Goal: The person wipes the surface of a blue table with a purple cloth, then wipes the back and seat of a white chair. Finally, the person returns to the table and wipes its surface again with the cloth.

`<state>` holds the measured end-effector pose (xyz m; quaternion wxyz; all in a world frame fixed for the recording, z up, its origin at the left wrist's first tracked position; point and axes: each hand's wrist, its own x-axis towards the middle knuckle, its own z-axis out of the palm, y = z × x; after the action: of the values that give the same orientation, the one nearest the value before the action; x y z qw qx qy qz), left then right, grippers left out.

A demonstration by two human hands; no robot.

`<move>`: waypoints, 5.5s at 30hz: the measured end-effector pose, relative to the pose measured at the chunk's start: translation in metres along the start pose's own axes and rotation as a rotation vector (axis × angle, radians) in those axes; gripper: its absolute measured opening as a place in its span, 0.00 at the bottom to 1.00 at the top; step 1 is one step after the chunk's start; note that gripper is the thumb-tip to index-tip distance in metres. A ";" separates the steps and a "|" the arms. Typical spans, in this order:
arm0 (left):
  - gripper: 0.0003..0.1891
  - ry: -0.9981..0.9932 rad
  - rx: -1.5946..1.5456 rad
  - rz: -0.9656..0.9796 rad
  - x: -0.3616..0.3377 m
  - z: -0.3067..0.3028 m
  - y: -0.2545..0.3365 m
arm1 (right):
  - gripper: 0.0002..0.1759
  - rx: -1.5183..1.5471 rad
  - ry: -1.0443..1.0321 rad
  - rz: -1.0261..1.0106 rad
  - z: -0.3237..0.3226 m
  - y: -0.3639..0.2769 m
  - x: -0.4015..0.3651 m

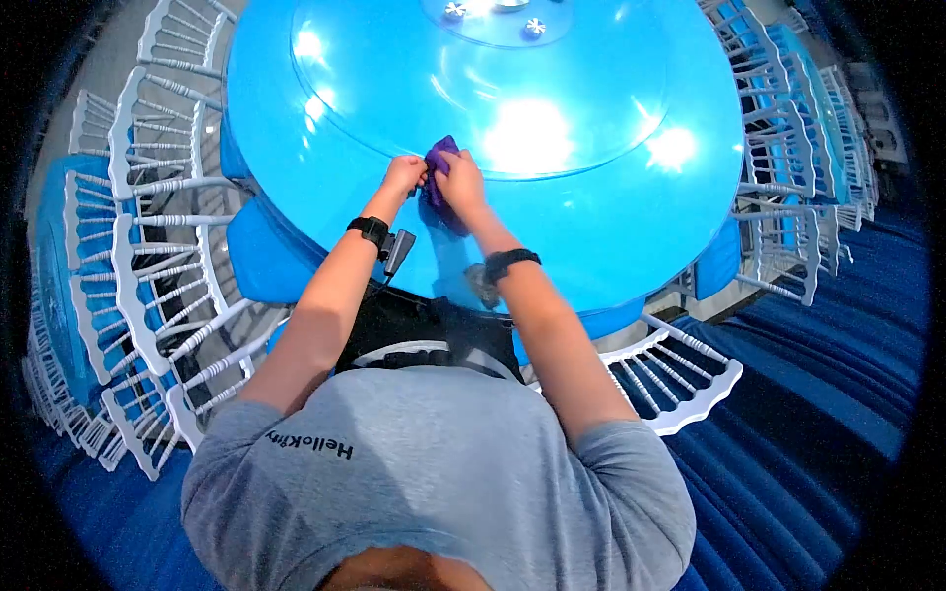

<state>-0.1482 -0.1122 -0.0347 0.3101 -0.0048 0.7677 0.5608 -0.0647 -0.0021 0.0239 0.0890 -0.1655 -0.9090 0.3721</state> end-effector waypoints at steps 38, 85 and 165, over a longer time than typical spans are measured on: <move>0.13 -0.684 0.263 0.477 -0.170 -0.172 0.077 | 0.16 0.649 -0.608 0.092 -0.078 -0.074 -0.098; 0.31 0.339 0.970 0.497 -0.146 -0.133 -0.069 | 0.35 -0.655 -0.197 -0.292 0.092 -0.041 -0.061; 0.11 -1.568 1.247 0.653 -0.286 0.045 0.032 | 0.11 0.081 -0.189 0.472 -0.098 -0.073 -0.356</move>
<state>0.0921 -0.1583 0.1226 0.5014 0.7265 0.4688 -0.0308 0.2769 -0.1179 0.1306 -0.0791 -0.3339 -0.8338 0.4325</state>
